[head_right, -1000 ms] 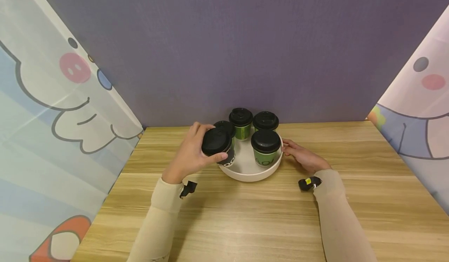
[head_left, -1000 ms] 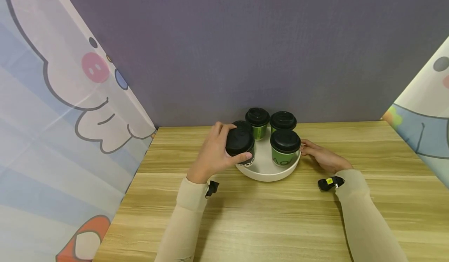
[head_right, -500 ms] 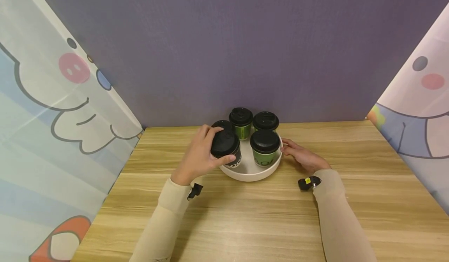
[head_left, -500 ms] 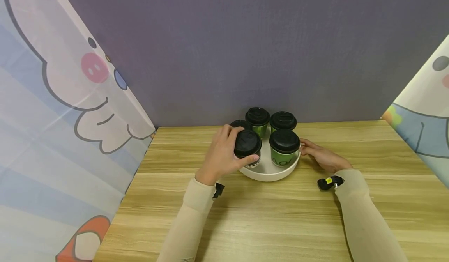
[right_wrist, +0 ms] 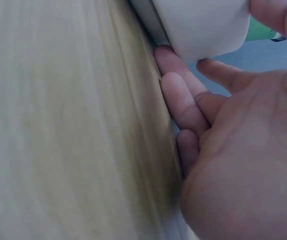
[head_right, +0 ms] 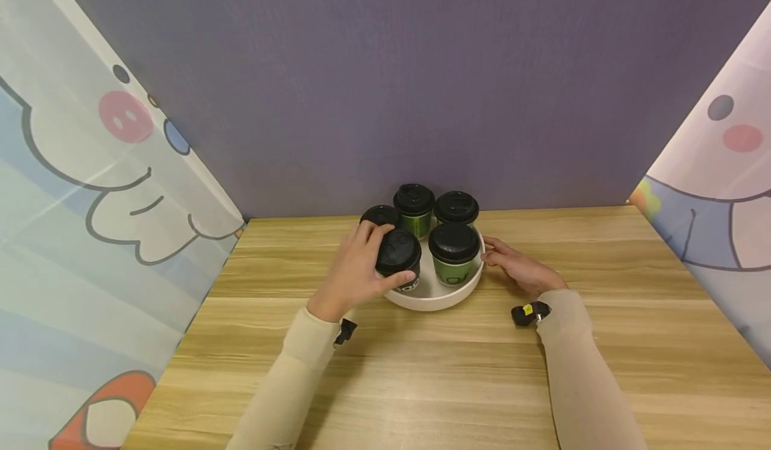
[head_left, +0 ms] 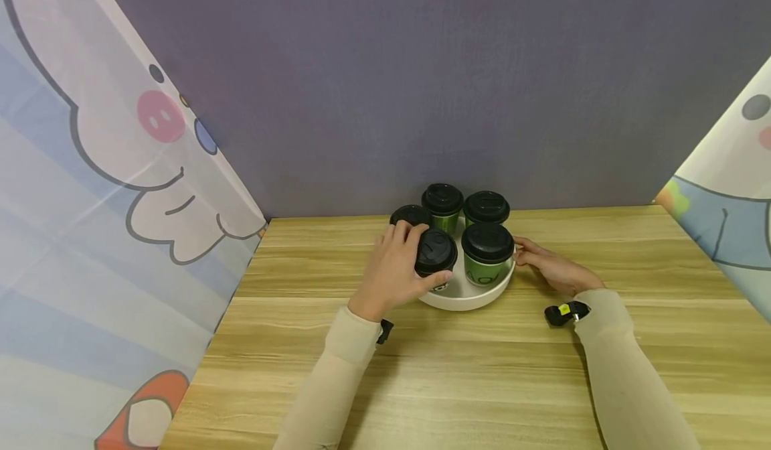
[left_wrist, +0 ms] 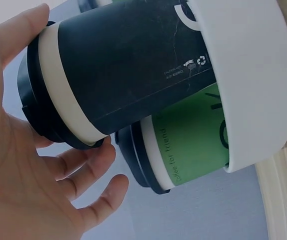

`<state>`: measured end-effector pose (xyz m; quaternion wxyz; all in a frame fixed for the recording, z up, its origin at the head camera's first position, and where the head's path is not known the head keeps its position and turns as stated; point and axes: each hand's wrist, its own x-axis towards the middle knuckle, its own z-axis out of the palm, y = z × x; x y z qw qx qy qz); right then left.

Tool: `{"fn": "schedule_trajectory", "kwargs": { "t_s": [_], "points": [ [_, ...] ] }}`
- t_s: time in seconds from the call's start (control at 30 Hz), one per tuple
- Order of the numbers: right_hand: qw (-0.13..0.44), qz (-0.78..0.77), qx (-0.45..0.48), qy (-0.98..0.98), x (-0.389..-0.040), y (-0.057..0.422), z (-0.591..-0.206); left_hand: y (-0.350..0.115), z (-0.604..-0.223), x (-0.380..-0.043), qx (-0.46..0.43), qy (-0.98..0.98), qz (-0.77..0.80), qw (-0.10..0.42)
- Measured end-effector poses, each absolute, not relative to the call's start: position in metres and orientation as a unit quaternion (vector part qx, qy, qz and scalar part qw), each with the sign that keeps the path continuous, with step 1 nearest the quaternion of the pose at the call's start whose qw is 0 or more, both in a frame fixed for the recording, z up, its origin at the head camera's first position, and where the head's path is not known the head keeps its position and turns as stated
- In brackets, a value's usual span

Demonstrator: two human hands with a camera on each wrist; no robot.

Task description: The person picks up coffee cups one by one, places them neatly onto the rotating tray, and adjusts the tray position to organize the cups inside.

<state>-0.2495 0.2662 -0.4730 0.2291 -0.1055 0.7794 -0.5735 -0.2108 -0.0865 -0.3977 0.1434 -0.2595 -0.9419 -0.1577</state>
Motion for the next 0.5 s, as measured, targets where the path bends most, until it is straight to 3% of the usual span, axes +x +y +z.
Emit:
{"fn": "schedule_trajectory", "kwargs": {
  "t_s": [0.5],
  "points": [
    [0.226,-0.574,-0.102,0.781,-0.249,0.266,-0.473,-0.070,-0.412,-0.209,-0.247,-0.949,-0.118,0.157]
  ]
}}
